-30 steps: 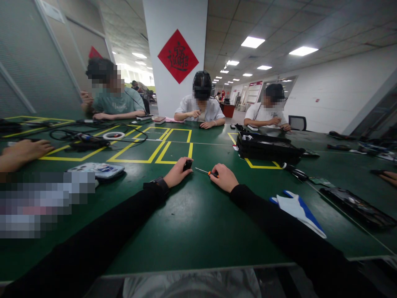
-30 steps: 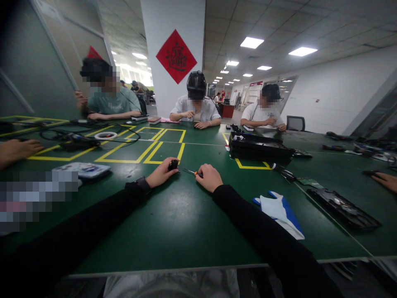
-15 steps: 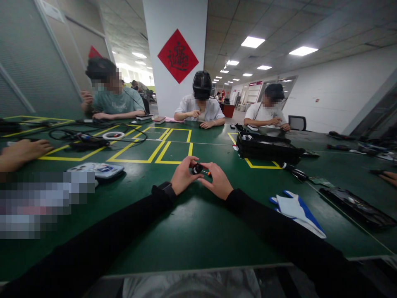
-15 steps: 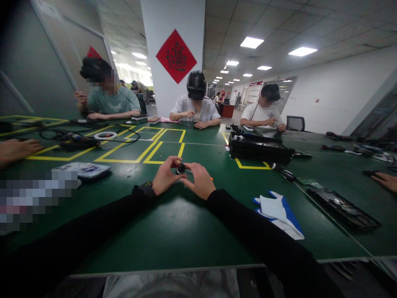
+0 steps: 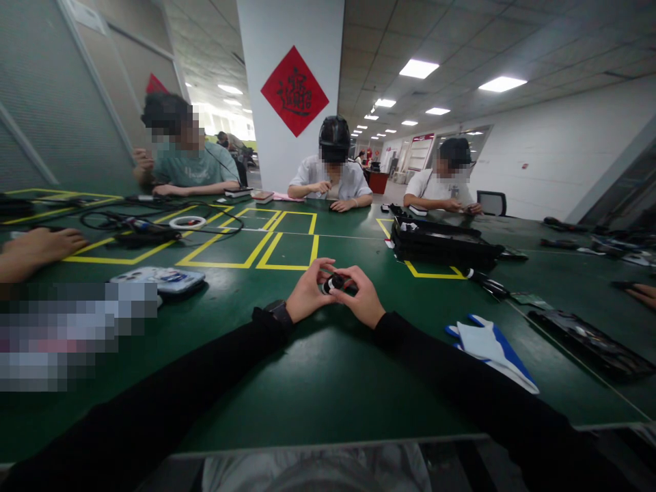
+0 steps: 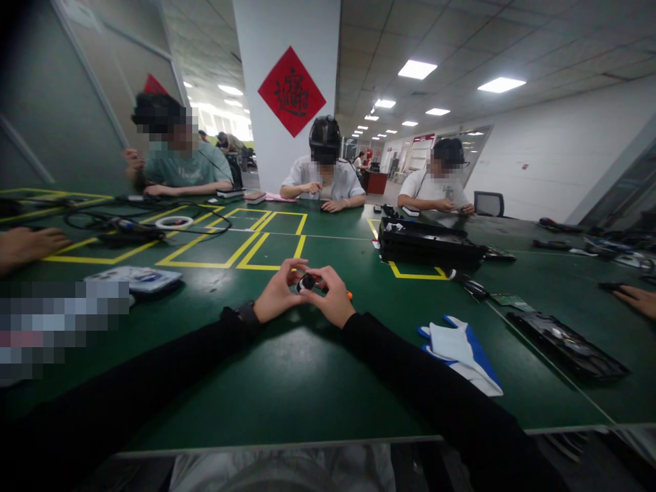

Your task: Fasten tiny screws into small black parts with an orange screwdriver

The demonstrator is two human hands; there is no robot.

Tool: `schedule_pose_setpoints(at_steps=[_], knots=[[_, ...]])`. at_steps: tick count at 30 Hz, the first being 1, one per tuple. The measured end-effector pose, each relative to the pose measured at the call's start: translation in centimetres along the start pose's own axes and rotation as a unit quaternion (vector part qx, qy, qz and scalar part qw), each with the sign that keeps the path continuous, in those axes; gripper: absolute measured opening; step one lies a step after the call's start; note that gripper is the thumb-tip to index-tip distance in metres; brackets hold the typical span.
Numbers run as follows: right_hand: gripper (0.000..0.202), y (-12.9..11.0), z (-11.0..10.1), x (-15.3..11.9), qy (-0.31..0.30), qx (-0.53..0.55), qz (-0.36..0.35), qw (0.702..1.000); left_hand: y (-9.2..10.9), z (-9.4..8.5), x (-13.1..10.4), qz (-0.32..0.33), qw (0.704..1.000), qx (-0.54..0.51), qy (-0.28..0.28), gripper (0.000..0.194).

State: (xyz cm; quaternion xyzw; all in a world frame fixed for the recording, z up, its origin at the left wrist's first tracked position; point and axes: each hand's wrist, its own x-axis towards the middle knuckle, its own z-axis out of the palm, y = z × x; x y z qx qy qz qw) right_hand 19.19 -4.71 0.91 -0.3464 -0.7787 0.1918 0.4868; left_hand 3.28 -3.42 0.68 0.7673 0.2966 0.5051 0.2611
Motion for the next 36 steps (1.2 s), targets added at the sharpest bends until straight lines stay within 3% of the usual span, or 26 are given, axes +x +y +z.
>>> schedule_pose_setpoints(at_steps=[5,8,11,14,16,17,19,21,24,28,32,36], knots=[[0.039,1.2,0.4,0.3,0.026,0.161,0.11,0.981,0.0,-0.3,0.2,-0.001,1.0,-0.009,-0.026,0.082],[0.038,1.8,0.2,0.9,0.044,0.295,0.176,0.938,-0.9,-1.3,0.6,-0.022,0.999,0.023,0.021,0.058],[0.034,1.5,-1.7,2.5,0.038,0.365,0.192,0.91,-2.6,-3.1,1.2,-0.066,0.991,0.09,0.074,0.037],[0.035,1.2,-6.0,4.5,-0.017,0.265,0.166,0.95,-4.6,-4.5,1.6,-0.065,0.976,0.204,0.032,0.032],[0.039,1.7,-9.8,5.6,-0.067,0.076,0.142,0.985,-5.7,-5.0,1.7,-0.051,0.965,0.259,-0.012,0.031],[0.04,2.3,-11.7,5.9,-0.1,-0.035,0.135,0.985,-6.1,-5.0,1.7,-0.049,0.961,0.273,-0.023,0.032],[0.036,4.0,-15.3,5.7,-0.156,-0.241,0.13,0.949,-6.7,-5.0,1.7,-0.046,0.954,0.294,-0.04,0.038],[0.035,6.1,-18.2,4.8,-0.182,-0.367,0.156,0.899,-7.0,-5.0,1.5,-0.059,0.949,0.306,-0.044,0.044],[0.04,8.7,-20.9,2.8,-0.243,-0.384,0.221,0.863,-7.3,-5.1,1.3,-0.089,0.949,0.298,-0.049,0.04],[0.046,10.1,-22.1,0.5,-0.278,-0.297,0.268,0.873,-7.3,-5.2,1.2,-0.097,0.952,0.285,-0.055,0.03],[0.055,9.7,-22.7,-0.4,-0.224,-0.273,0.276,0.894,-7.1,-5.1,1.2,-0.109,0.95,0.288,-0.045,0.028],[0.037,8.9,-23.0,-0.6,-0.132,-0.288,0.248,0.915,-7.1,-5.0,1.1,-0.109,0.95,0.29,-0.04,0.029]])
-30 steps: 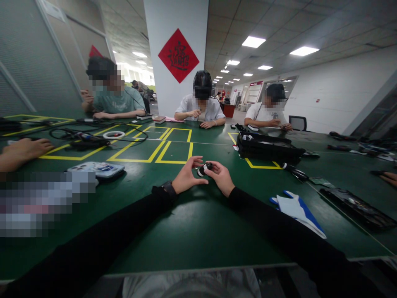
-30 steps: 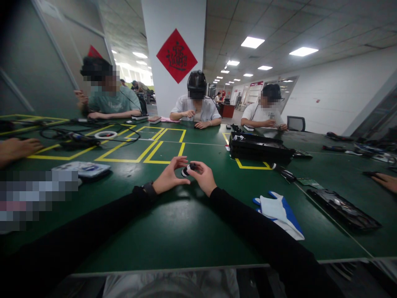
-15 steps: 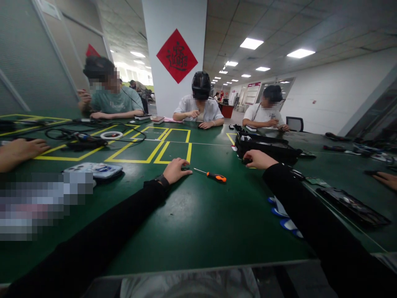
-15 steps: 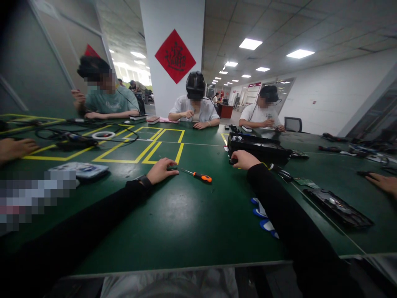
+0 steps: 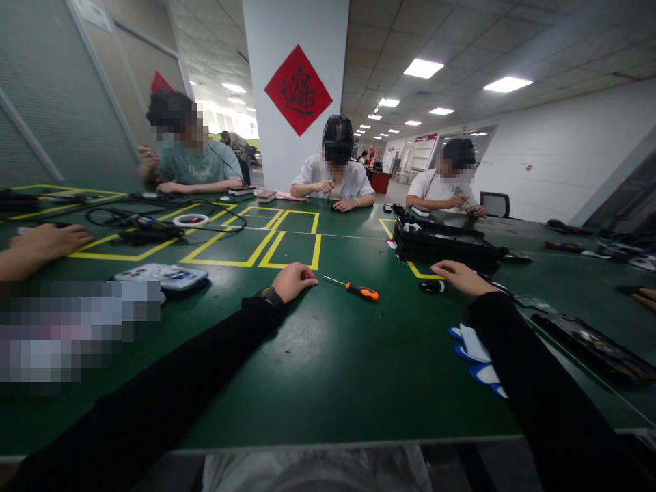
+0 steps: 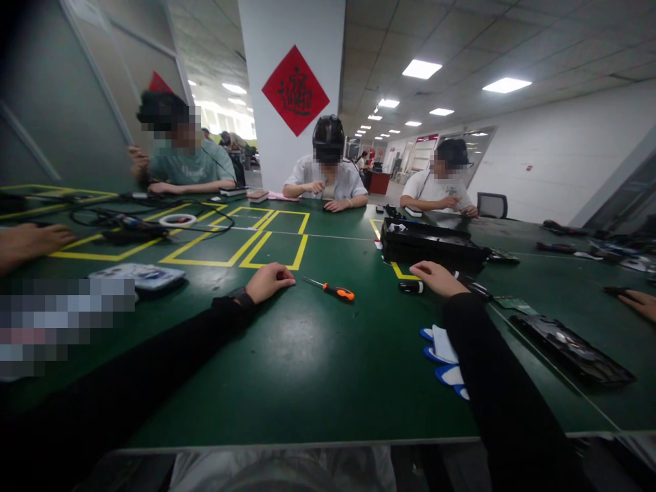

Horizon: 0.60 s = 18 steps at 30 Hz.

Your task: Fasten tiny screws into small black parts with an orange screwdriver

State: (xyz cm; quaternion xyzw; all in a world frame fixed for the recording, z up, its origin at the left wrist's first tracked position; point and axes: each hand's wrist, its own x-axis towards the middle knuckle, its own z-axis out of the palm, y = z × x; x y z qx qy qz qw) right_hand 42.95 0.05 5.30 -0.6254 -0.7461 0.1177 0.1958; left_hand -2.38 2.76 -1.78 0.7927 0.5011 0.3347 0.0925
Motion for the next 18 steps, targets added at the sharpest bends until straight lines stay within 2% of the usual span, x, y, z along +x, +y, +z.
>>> schedule_pose_setpoints(at_steps=[2,5,7,10,14,18], knots=[[0.035,-0.3,0.0,-0.3,-0.008,-0.004,-0.016,1.0,-0.1,0.0,0.0,-0.003,1.0,0.0,0.004,0.029],[0.038,-0.6,0.2,-0.7,-0.072,-0.002,-0.047,0.996,-0.3,0.0,0.1,-0.001,1.0,-0.004,0.011,0.027],[0.036,-0.5,0.3,-0.8,-0.093,-0.002,-0.068,0.993,-0.3,0.0,0.1,0.001,1.0,-0.003,0.011,0.027],[0.035,0.1,0.2,-0.8,-0.067,-0.004,-0.07,0.995,-0.3,0.0,0.2,-0.007,1.0,0.003,0.01,0.026],[0.034,0.9,0.6,-0.4,0.011,-0.021,-0.007,1.0,-0.3,0.0,0.2,-0.003,1.0,0.003,0.01,0.026],[0.045,1.3,1.1,-0.3,-0.023,-0.059,0.025,0.998,-0.4,0.2,0.1,-0.01,1.0,-0.013,0.014,0.026]])
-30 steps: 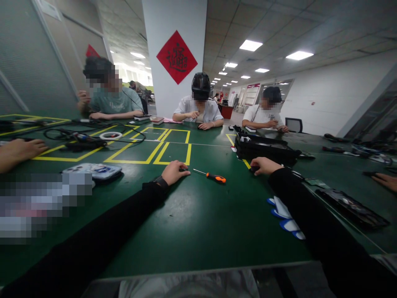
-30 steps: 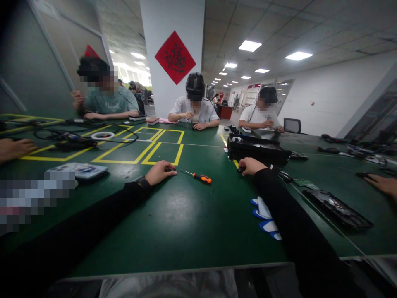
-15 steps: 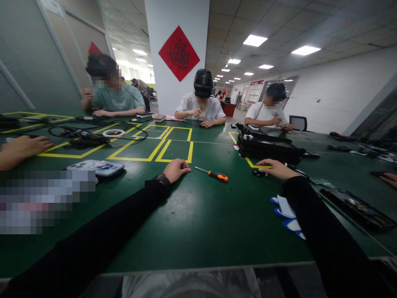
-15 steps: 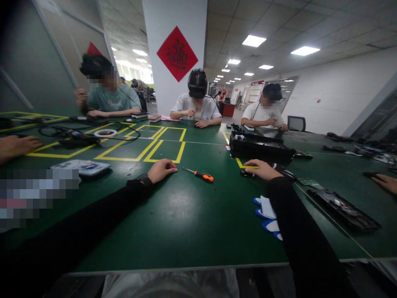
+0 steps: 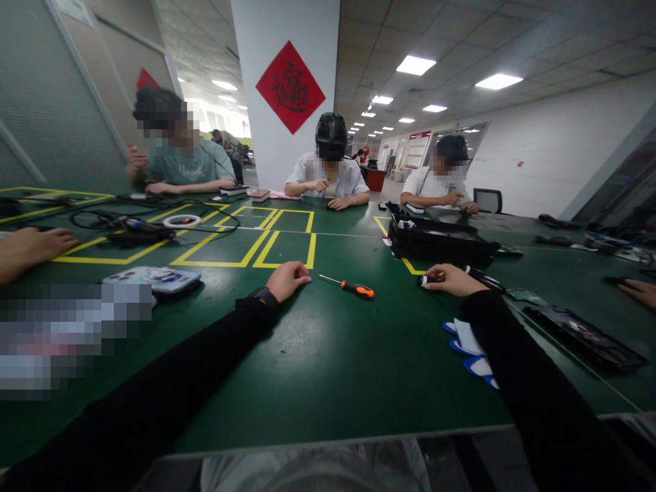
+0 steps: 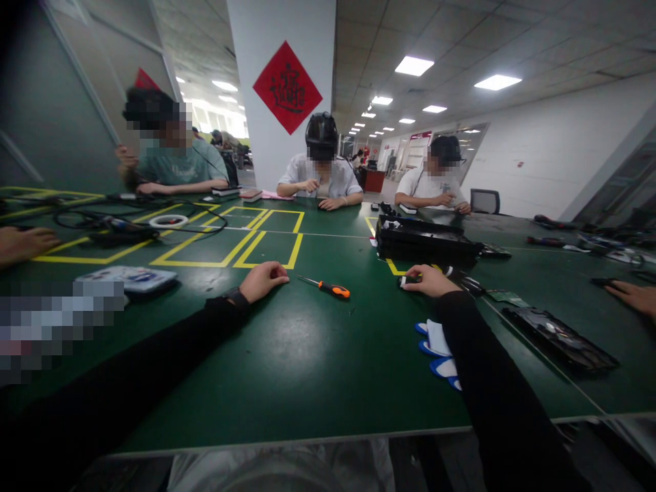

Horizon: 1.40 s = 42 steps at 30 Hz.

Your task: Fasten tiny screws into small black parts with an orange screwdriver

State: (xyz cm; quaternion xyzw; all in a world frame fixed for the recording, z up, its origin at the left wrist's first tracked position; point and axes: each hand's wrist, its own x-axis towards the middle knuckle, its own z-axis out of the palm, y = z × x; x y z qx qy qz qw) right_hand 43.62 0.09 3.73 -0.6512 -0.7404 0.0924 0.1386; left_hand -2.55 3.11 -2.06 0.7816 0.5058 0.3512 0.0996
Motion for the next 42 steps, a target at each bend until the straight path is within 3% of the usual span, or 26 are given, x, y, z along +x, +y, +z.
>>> schedule_pose_setpoints(at_steps=[3,7,12,18,25,34,38,40,42], knots=[[0.04,0.5,-0.1,-0.1,-0.007,-0.02,0.001,1.0,-0.3,0.1,0.1,-0.017,1.0,-0.012,0.014,0.034],[0.038,2.1,-0.8,-0.4,0.034,-0.085,0.066,0.994,-0.6,0.2,0.5,-0.015,1.0,0.001,0.006,0.029],[0.037,4.6,-1.1,-1.1,0.121,-0.2,0.138,0.962,-0.7,0.1,0.7,-0.013,1.0,0.02,0.004,0.025],[0.032,6.4,-0.4,-0.9,0.17,-0.263,0.165,0.935,-0.6,0.0,0.6,-0.015,1.0,0.002,0.008,0.026],[0.035,7.2,0.5,-0.7,0.222,-0.265,0.184,0.92,-2.0,-0.5,1.2,-0.102,0.99,-0.023,0.094,0.032],[0.032,7.5,1.1,-0.8,0.266,-0.245,0.203,0.91,-0.6,-0.3,0.3,-0.075,0.991,0.091,0.068,0.037],[0.034,4.9,0.3,-0.7,0.322,-0.21,0.169,0.907,-0.7,-0.4,0.6,-0.083,0.991,0.098,0.043,0.029],[0.031,1.2,-0.1,-0.5,0.349,-0.167,0.082,0.918,-0.6,-0.5,0.7,-0.079,0.993,0.084,0.033,0.027],[0.025,-4.1,0.1,-0.8,0.331,-0.1,-0.053,0.937,0.4,-0.5,0.5,-0.055,0.997,0.049,0.021,0.026]])
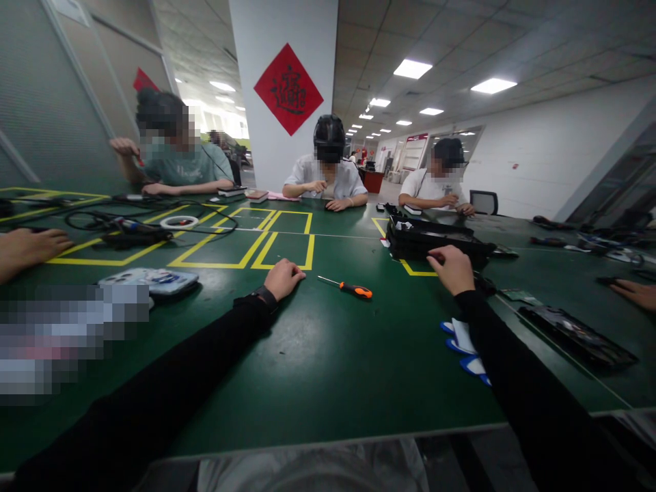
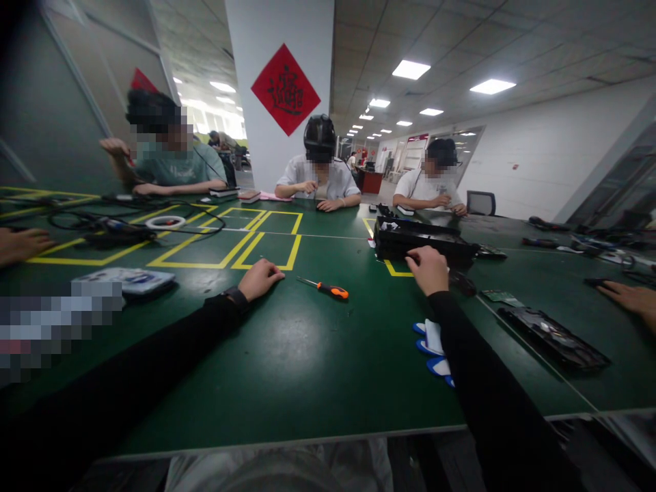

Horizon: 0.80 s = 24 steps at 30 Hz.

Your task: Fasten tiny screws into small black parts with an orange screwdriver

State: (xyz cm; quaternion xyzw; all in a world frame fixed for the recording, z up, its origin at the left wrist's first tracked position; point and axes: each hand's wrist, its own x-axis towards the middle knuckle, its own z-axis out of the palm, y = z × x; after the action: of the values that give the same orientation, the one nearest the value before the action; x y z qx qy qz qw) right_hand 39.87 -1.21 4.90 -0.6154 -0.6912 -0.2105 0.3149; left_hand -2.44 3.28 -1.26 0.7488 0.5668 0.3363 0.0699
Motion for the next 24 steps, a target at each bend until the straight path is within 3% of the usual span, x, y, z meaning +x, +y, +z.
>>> schedule_pose_setpoints(at_steps=[2,5,6,8,11,14,21,24], knots=[[0.02,-5.9,-0.6,-0.4,-0.029,0.117,-0.112,0.986,2.0,0.1,-0.9,0.062,0.994,-0.083,-0.035,0.024],[0.019,-13.5,-1.0,-2.5,-0.085,0.241,-0.246,0.935,6.3,0.7,-3.1,0.102,0.949,-0.283,-0.099,0.024],[0.018,-15.1,-0.9,-3.3,-0.101,0.267,-0.275,0.918,7.7,0.9,-3.7,0.1,0.926,-0.346,-0.116,0.024],[0.017,-16.9,-0.7,-4.6,-0.098,0.307,-0.27,0.908,9.9,1.4,-4.8,0.082,0.888,-0.438,-0.115,0.024],[0.016,-16.7,-0.2,-5.2,-0.069,0.35,-0.213,0.91,11.3,1.7,-5.6,0.055,0.856,-0.498,-0.124,0.029],[0.014,-15.8,0.1,-5.1,-0.061,0.379,-0.2,0.902,11.3,1.4,-5.7,0.045,0.843,-0.519,-0.134,0.033],[0.015,-17.0,-0.4,-4.8,-0.072,0.386,-0.2,0.898,11.4,1.3,-5.8,0.038,0.838,-0.528,-0.131,0.034],[0.017,-14.4,-1.5,-2.5,-0.044,0.315,-0.193,0.928,11.4,1.2,-5.6,0.042,0.848,-0.513,-0.122,0.034]])
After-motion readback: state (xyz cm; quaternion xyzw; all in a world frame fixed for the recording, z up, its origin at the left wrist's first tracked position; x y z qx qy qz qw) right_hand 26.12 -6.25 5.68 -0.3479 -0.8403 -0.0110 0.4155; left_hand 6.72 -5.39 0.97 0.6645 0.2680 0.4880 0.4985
